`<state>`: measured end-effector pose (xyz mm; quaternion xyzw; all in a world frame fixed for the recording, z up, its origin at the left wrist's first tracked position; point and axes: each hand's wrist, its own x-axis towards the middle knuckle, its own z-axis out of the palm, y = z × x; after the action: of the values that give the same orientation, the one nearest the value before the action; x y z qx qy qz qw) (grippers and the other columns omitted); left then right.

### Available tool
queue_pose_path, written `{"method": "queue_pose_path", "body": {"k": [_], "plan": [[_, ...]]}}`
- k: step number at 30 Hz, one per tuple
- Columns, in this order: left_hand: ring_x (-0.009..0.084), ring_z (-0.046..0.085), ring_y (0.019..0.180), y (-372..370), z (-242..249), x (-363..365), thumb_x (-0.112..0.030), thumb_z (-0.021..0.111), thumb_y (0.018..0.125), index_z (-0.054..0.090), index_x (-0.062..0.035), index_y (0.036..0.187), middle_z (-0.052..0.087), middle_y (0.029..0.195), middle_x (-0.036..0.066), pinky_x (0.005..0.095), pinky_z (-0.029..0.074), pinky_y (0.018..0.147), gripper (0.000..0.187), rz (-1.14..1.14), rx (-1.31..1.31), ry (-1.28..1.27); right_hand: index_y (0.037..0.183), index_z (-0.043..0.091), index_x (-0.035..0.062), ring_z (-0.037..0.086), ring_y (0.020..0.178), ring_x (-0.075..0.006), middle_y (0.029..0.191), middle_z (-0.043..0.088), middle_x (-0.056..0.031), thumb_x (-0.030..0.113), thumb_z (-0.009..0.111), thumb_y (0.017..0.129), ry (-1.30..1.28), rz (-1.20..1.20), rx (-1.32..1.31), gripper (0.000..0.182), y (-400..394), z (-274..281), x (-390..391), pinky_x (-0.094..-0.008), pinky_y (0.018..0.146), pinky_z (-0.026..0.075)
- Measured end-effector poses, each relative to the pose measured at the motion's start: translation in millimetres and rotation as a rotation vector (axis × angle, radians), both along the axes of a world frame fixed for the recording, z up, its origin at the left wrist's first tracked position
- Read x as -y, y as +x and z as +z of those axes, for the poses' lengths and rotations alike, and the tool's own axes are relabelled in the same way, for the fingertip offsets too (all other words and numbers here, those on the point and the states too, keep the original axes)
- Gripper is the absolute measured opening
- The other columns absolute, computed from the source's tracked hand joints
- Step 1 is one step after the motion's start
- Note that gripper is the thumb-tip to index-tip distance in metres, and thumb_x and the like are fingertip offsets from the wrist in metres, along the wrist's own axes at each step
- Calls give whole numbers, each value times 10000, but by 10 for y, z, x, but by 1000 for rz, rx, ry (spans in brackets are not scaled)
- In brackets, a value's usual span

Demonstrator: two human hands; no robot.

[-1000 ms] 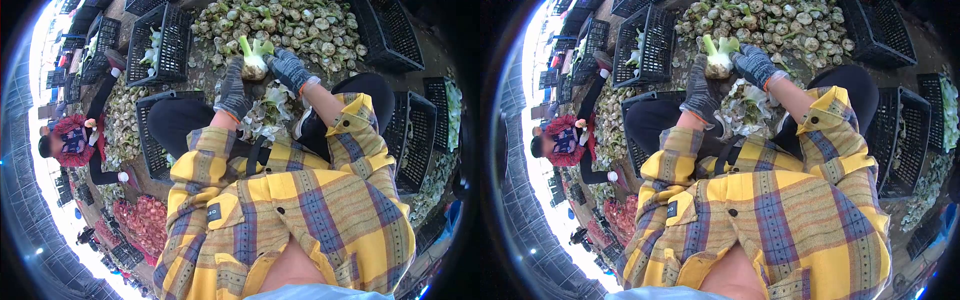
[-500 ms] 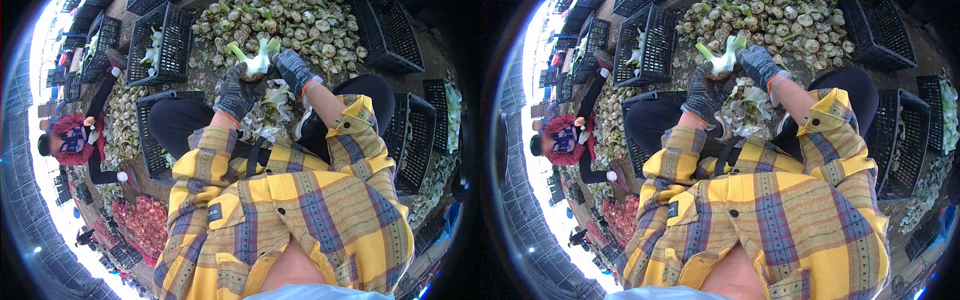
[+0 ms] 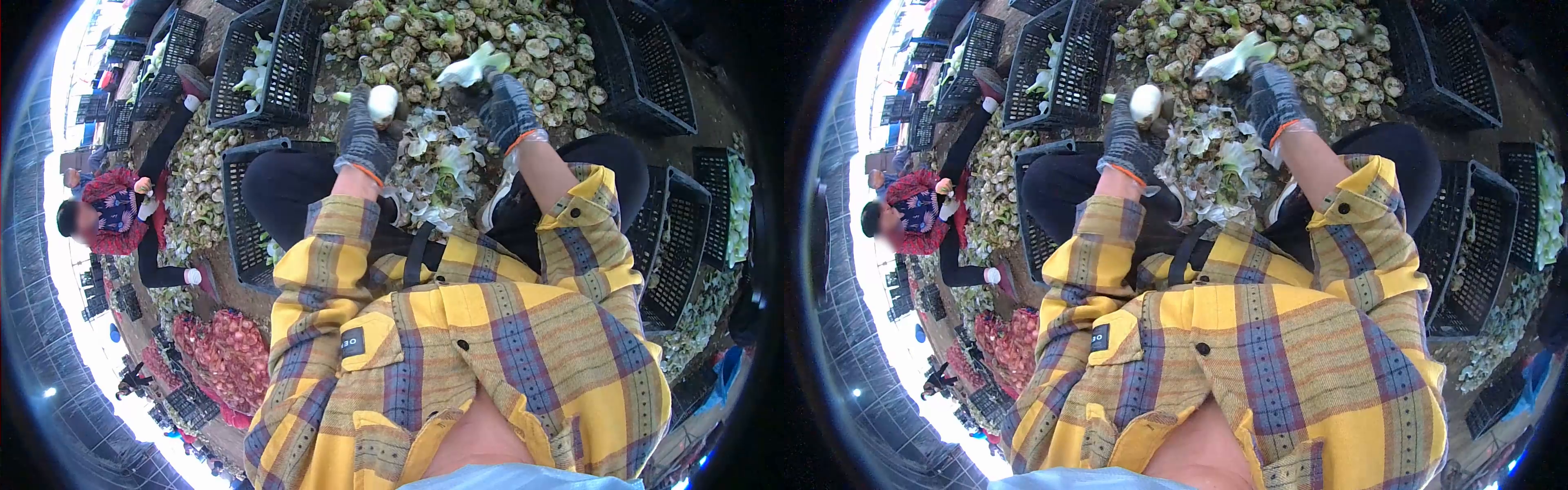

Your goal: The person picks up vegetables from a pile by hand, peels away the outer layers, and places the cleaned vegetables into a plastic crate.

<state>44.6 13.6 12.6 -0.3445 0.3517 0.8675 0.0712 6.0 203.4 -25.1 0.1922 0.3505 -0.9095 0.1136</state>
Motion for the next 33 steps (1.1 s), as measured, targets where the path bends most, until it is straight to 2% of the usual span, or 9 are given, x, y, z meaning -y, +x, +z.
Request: {"method": "queue_pose_path", "body": {"k": [2,4,6,8,10,12,13,15,33], "plan": [[183,593,626,-15,40,73,-381,513,816,526,-100,909,594,806,71,248,490,493,296,48,-23,-45,993,542,0,593,800,-215,900,605,-144,238,466,854,849,322,-199,286,-130,-175,-76,-303,680,486],[195,599,667,-2,63,139,-383,518,811,531,-91,925,594,836,82,265,487,480,314,59,-42,-106,1043,537,13,577,886,-251,966,583,-201,350,502,822,645,541,-844,405,45,-304,100,-317,770,455],[208,606,708,-16,39,157,-385,523,806,536,-82,942,594,867,93,281,483,467,332,65,-66,-168,1169,422,-20,515,1012,-325,1085,524,-229,367,540,793,1420,1123,-789,552,399,613,100,-339,897,384],[194,602,715,-6,-41,159,-420,506,813,544,-101,949,599,874,105,300,495,530,349,80,-118,-400,1159,430,-14,526,1013,-284,1065,546,-199,387,559,787,1678,634,-901,562,415,19,192,-317,886,391],[199,597,642,30,-66,177,-383,489,824,571,-98,900,610,820,68,313,485,573,306,-48,-184,-471,1148,439,-13,541,967,-263,1024,563,-178,396,572,781,1398,646,-797,565,224,76,180,-307,856,407],[204,595,694,79,-83,139,-400,468,841,592,-62,885,616,829,81,319,468,629,363,-381,-572,-1708,1136,448,-11,556,921,-242,984,580,-157,405,585,775,1124,640,-687,568,166,186,184,-297,826,422],[201,582,760,143,28,67,-347,452,865,598,-25,908,618,855,99,313,446,696,356,-327,-403,-1252,1083,480,-14,576,832,-229,923,589,-156,461,599,736,981,708,-499,599,168,234,210,-305,750,450],[187,571,779,191,38,-41,-319,446,873,597,-19,926,617,852,104,304,437,709,341,-345,-491,-1224,977,529,-10,566,619,-138,791,591,-96,510,617,704,800,794,-239,594,187,323,242,-279,579,474],[182,551,721,165,-284,28,-370,484,847,603,-5,893,607,794,109,320,429,678,387,-357,-637,-1259,992,570,-12,557,818,-138,910,613,-94,122,563,769,849,809,-431,260,217,120,185,-268,750,446]]}}
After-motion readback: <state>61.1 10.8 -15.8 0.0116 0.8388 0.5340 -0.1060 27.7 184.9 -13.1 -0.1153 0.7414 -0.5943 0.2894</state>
